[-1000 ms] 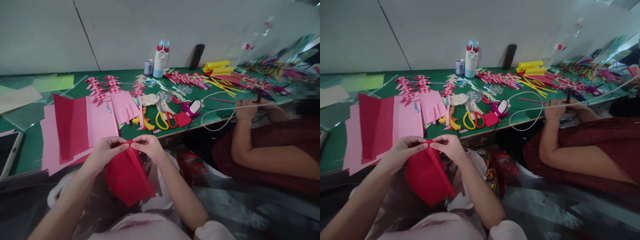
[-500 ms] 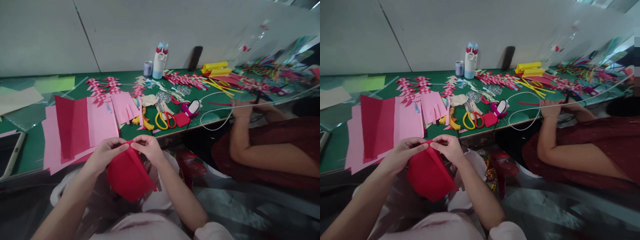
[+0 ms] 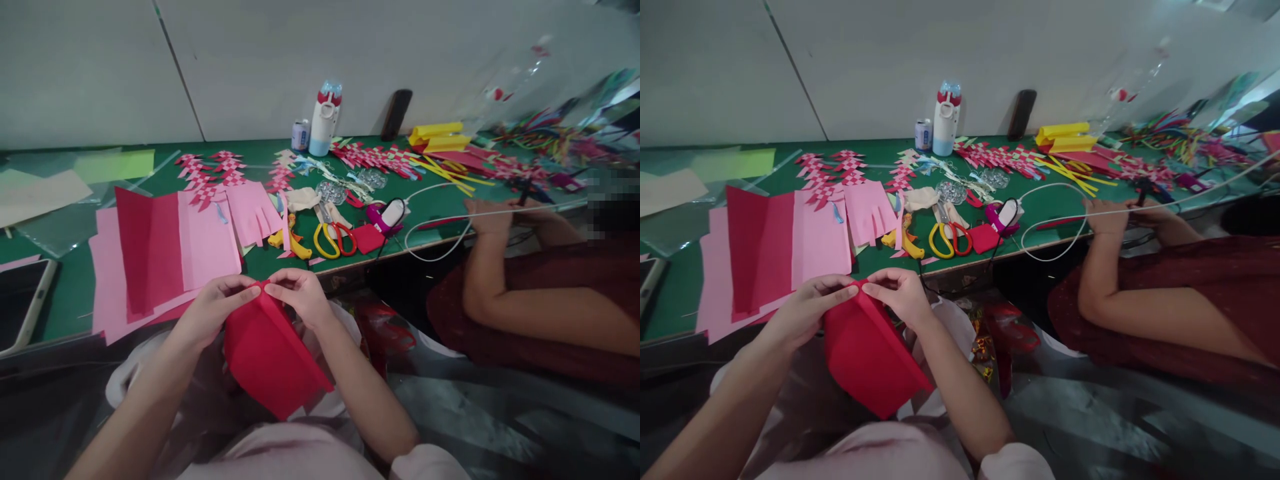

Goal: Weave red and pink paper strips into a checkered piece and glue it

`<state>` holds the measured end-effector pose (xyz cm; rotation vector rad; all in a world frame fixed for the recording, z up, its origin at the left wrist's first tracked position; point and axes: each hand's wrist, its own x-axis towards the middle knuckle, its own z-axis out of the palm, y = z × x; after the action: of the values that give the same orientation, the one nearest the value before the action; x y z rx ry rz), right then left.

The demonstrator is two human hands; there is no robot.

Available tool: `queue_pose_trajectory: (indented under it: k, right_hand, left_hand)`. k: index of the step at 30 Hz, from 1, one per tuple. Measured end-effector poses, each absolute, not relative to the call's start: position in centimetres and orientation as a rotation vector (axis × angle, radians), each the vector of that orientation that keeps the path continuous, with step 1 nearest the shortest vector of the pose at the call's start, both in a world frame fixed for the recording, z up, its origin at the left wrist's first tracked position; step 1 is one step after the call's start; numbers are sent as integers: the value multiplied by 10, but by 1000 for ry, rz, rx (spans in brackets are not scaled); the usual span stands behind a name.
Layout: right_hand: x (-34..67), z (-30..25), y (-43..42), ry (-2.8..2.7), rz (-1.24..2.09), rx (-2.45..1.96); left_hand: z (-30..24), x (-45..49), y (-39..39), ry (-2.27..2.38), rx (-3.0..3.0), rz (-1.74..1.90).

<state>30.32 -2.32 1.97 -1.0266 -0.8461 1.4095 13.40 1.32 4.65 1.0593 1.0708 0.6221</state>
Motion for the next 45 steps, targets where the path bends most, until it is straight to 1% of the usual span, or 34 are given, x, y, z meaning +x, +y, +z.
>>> queue_pose_trajectory:
  k: [13,23,30,36,45]
  right_hand:
    - [305,18,-22,-859,1471,-1100]
    - [302,14,-23,-870,1402,-1033]
    - [307,17,-22,-856,1510,-1045]
    - [305,17,-22,-856,1487,-1047]
    - [301,12,-24,-793,1471,-980]
  left_hand:
    - [56,131,15,1104,1242,519]
    - [50,131,15,1105,1079,560]
    - [57,132,15,1101,1092,557]
    - [57,130,15,1135,1159,464]
    - [60,131,12,1105,1064,498]
